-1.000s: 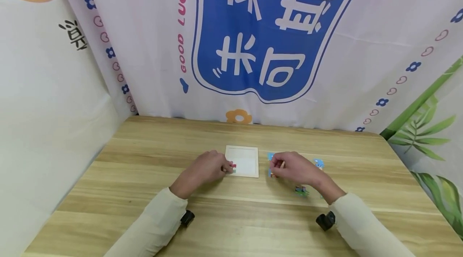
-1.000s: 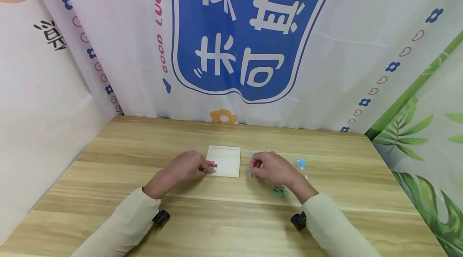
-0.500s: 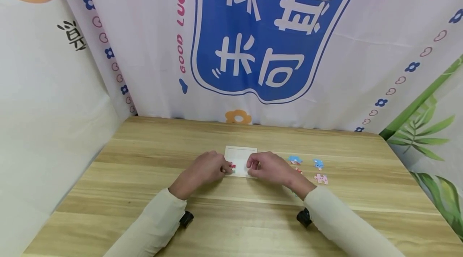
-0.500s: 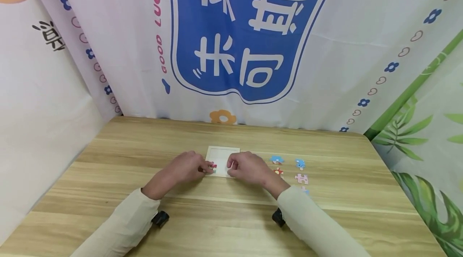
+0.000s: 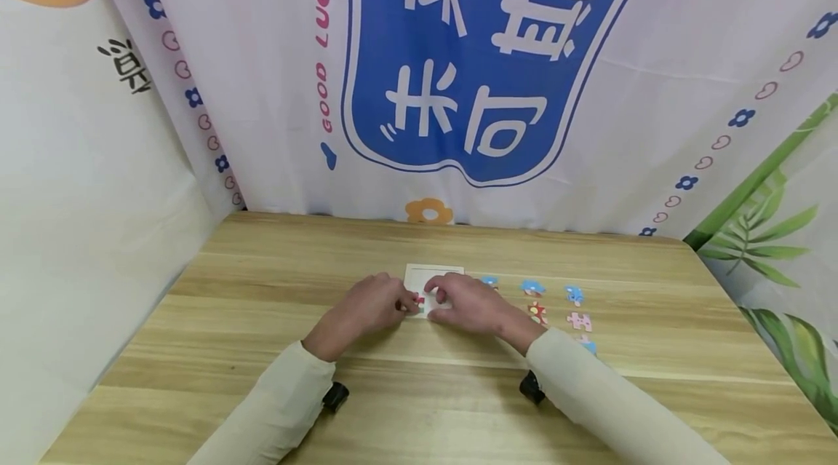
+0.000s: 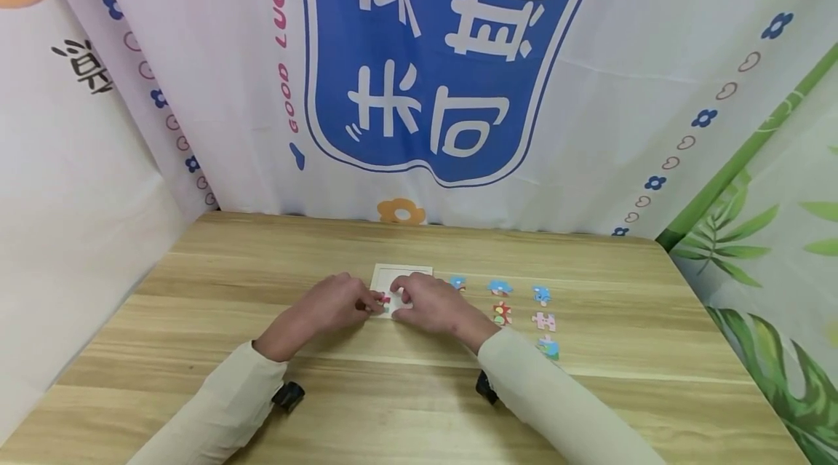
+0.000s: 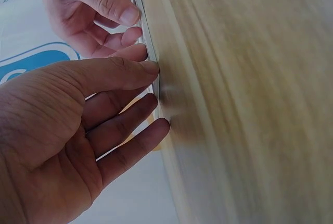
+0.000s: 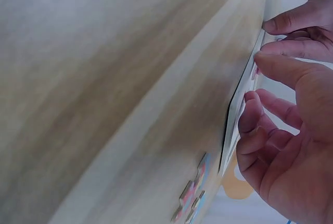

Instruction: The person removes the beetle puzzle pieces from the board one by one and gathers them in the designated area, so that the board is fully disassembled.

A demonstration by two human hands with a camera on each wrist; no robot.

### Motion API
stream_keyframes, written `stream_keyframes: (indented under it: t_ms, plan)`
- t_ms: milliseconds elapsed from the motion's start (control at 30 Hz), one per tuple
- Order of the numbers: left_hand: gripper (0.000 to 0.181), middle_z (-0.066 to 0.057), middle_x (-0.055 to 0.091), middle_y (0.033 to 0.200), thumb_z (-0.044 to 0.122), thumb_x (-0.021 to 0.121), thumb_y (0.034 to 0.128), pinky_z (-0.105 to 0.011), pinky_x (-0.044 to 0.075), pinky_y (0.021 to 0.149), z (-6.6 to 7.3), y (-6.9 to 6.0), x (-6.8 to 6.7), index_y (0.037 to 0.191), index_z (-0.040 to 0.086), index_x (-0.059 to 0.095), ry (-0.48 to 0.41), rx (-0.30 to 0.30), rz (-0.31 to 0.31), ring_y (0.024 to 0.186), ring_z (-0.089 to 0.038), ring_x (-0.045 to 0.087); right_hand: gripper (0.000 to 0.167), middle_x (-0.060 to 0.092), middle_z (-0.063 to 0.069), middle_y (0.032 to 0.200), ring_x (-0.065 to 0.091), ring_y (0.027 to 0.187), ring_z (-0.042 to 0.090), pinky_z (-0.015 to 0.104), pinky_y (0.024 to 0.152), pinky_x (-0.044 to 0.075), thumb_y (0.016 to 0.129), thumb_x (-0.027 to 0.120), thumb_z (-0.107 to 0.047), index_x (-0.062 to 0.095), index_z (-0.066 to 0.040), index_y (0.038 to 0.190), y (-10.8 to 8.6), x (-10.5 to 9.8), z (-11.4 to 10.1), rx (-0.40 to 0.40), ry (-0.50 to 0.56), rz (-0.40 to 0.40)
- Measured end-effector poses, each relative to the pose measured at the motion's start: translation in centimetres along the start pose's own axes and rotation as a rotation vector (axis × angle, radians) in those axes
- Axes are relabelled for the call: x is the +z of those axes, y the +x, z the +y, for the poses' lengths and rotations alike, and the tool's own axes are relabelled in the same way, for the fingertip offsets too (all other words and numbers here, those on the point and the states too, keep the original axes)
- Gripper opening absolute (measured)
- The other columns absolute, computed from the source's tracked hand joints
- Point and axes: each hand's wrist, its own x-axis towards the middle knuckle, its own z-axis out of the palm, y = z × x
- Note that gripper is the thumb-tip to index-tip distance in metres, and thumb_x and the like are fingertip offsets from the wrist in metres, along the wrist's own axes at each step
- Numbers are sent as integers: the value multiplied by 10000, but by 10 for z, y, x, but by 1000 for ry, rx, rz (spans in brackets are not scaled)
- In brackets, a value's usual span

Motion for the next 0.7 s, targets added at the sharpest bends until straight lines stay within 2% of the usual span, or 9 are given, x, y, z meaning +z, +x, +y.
stream_keyframes:
  t_ms: [67,133,333,467,567,700]
  plan:
    - [197,-21,750,1152,15,770,902,-243,292,538,0,0,0,991,170,851,-1,0,-2,588,-60,340,416,663,-2,1038,606,936,141,355,844,504,934,775,-249,664,-109,1309,1,0,0,-8,-5,-1]
    - [200,-24,750,1153,12,769,900,-242,302,542,-1,0,0,990,170,852,-2,4,-3,594,-58,362,404,673,5,1054,613,954,142,355,852,505,934,774,-237,679,-116,1307,2,0,-1,-15,-3,-8]
    - [198,-15,744,1179,18,777,892,-262,404,617,-2,0,-1,988,173,854,18,19,-10,755,-79,578,339,705,6,1080,633,987,143,359,863,516,939,771,-205,733,-135,1269,3,-1,-1,-37,9,-21]
    - [184,-26,733,1204,31,782,901,-273,437,646,-3,-1,-1,1002,168,852,18,45,-8,872,-107,654,329,712,2,1048,634,954,133,356,844,518,937,778,-190,739,-122,1256,3,-1,-2,-20,36,-23]
    - [192,-29,723,1233,35,784,901,-260,419,624,-4,-1,-1,1033,160,845,18,41,-11,768,-82,606,321,711,-8,1016,628,918,122,353,824,518,936,780,-172,741,-115,1249,3,-1,-3,-15,56,-24]
    - [259,-53,691,1307,31,771,889,-253,340,563,-5,-1,-2,1120,136,820,24,-3,-12,569,-73,389,312,700,-44,946,619,850,99,339,785,519,937,777,-160,741,-118,1244,2,-2,-4,-16,77,-25]
